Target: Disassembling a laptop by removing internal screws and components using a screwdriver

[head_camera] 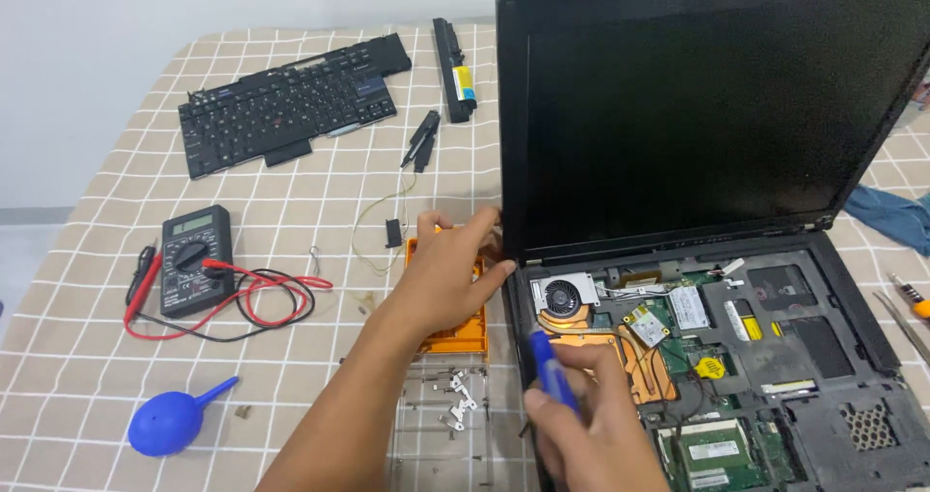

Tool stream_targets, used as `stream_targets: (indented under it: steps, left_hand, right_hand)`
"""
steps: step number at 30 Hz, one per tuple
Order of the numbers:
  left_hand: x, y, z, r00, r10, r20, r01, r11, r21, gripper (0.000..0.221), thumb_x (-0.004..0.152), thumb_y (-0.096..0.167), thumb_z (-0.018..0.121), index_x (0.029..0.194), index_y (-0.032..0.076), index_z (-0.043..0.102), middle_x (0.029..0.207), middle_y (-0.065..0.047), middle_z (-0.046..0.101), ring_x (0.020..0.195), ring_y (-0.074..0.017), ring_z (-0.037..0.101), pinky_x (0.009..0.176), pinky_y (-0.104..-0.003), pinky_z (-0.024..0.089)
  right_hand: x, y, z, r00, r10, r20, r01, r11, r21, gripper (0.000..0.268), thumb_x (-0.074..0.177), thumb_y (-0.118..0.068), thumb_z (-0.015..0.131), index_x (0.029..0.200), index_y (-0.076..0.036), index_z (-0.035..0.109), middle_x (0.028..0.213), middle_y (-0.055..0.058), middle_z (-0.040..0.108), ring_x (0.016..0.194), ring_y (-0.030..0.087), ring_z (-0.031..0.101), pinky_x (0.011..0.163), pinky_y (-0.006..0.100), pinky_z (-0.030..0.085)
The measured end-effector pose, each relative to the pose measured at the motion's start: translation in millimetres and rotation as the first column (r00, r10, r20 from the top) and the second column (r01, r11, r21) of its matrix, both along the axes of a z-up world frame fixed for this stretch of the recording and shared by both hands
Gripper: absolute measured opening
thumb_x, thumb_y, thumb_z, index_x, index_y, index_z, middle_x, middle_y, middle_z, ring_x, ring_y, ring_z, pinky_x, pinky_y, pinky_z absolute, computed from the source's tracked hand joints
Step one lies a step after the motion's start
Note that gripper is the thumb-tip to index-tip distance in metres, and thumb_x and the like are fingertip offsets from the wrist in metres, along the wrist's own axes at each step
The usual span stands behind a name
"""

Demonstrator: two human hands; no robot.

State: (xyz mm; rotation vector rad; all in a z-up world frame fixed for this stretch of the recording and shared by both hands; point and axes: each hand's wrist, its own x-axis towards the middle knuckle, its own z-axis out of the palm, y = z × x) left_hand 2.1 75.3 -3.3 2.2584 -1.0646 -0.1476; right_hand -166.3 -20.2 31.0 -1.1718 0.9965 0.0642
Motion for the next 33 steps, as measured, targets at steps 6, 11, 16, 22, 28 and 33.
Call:
stream_targets:
  steps: [6,11,16,22,28,33]
  left_hand:
    - [-1,0,-1,1.000,-0.009,0.011,0.009,1.000,-0.024,0.021,0.087,0.022,0.058,0.100,0.013,0.044,0.079,0.001,0.072,0.074,-0.0282,0.062,0.095,-0.041,0.024]
    - [2,3,-7,0.999,-0.017,0.050,0.019,0.999,-0.029,0.025,0.087,0.023,0.059,0.104,0.013,0.044,0.078,0.001,0.072,0.073,-0.0309,0.060,0.093,-0.041,0.024]
    - [-1,1,-2,1.000,-0.014,0.024,0.016,0.999,-0.048,0.018,0.088,0.022,0.058,0.096,0.014,0.044,0.079,0.003,0.070,0.071,-0.0229,0.059,0.091,-0.038,0.024]
    - [-2,1,-3,0.999,-0.009,0.031,0.009,1.000,-0.020,0.018,0.090,0.023,0.057,0.100,0.013,0.046,0.081,0.001,0.071,0.072,-0.0253,0.057,0.094,-0.040,0.023]
    - [-3,0,-2,0.998,0.010,0.060,-0.011,1.000,0.014,0.018,0.089,0.026,0.056,0.093,0.013,0.045,0.078,0.000,0.071,0.070,-0.0276,0.059,0.094,-0.041,0.024]
    - [-4,-3,1,0.997,0.007,0.076,-0.010,0.999,0.041,0.016,0.088,0.025,0.057,0.093,0.014,0.045,0.083,0.002,0.072,0.074,-0.0259,0.064,0.091,-0.043,0.023]
  right_hand:
    - [-5,-19,-22,0.858,0.476,-0.194,-0.512,0.760,-0.399,0.032,0.085,-0.029,0.058,0.115,-0.020,0.052,0.085,-0.002,0.074,0.066,0.013,0.060,0.066,0.027,0.048]
    - [-1,-12,-9,0.998,0.052,0.027,-0.051,0.998,-0.037,0.018,0.094,-0.005,0.048,0.109,-0.001,0.055,0.073,0.023,0.057,0.042,0.028,0.036,0.042,0.036,0.024]
    - [-3,-22,-20,0.952,-0.166,0.257,0.051,0.915,0.401,0.010,0.096,-0.010,0.046,0.103,-0.003,0.048,0.069,0.028,0.043,0.032,0.021,0.025,0.028,0.027,0.009]
    - [-28,-43,-3,0.994,0.074,0.081,-0.099,0.926,0.364,0.058,0.079,-0.013,0.059,0.137,-0.005,0.053,0.086,0.033,0.065,0.059,0.045,0.059,0.054,0.047,0.044]
    - [-31,-104,42,0.924,0.218,-0.314,-0.377,0.662,-0.648,0.031,0.074,-0.025,0.066,0.103,-0.025,0.080,0.108,-0.005,0.080,0.101,0.014,0.069,0.096,0.032,0.041]
    - [-21,-132,-8,0.841,0.423,-0.336,-0.409,0.091,-0.908,0.043,0.072,-0.046,0.070,0.108,-0.021,0.068,0.097,-0.001,0.069,0.087,0.018,0.067,0.083,0.034,0.051]
